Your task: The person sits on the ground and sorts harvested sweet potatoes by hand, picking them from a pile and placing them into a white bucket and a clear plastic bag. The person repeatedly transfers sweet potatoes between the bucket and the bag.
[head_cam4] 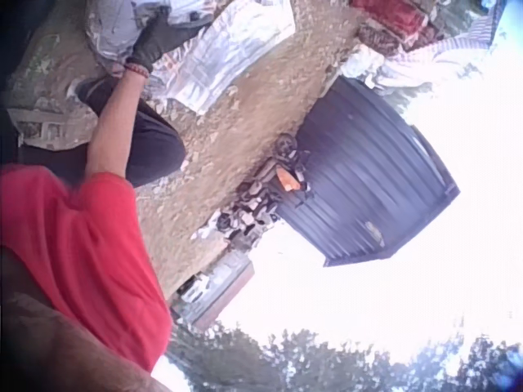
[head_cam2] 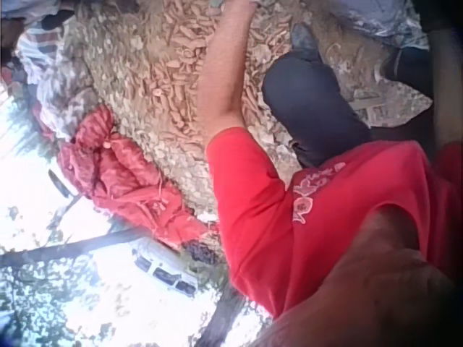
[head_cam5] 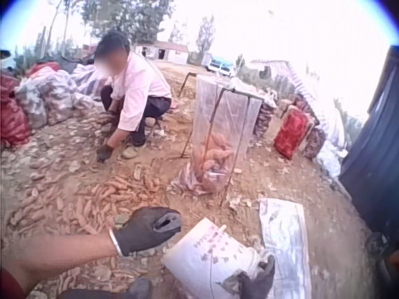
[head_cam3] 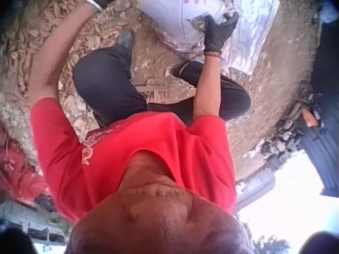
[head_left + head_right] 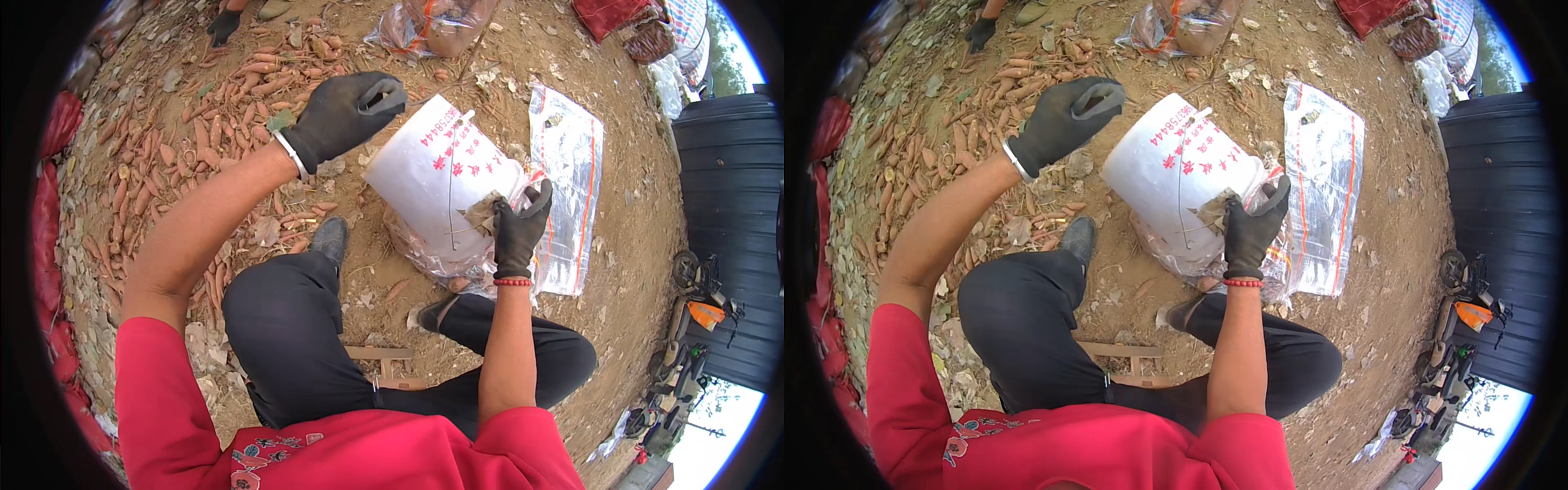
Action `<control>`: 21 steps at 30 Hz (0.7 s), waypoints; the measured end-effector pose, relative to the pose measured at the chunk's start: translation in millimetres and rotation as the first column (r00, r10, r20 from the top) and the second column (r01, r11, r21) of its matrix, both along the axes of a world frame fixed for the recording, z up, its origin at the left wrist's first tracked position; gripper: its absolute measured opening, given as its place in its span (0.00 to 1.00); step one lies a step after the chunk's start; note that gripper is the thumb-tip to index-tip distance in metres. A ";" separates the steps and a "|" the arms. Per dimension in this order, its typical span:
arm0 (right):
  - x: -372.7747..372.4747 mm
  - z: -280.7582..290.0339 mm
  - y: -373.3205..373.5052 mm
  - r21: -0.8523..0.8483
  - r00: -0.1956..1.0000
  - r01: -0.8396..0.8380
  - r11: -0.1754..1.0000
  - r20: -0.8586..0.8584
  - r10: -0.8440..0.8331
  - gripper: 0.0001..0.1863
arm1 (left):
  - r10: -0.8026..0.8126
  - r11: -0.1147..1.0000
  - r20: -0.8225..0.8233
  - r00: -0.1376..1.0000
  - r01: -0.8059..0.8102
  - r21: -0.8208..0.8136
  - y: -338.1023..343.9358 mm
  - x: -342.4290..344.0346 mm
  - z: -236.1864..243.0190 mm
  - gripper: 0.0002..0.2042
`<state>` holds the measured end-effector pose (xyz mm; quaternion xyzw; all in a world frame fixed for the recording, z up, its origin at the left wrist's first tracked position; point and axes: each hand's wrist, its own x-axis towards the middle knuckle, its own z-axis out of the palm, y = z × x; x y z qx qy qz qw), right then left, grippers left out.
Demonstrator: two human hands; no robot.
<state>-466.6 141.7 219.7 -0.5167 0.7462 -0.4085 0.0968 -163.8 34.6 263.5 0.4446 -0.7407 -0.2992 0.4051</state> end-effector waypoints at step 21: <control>-176.1 -128.5 127.3 0.243 0.860 0.004 0.970 0.495 -0.127 0.27 | 0.061 0.898 -0.399 0.915 0.124 0.422 26.8 -165.3 -255.8 0.17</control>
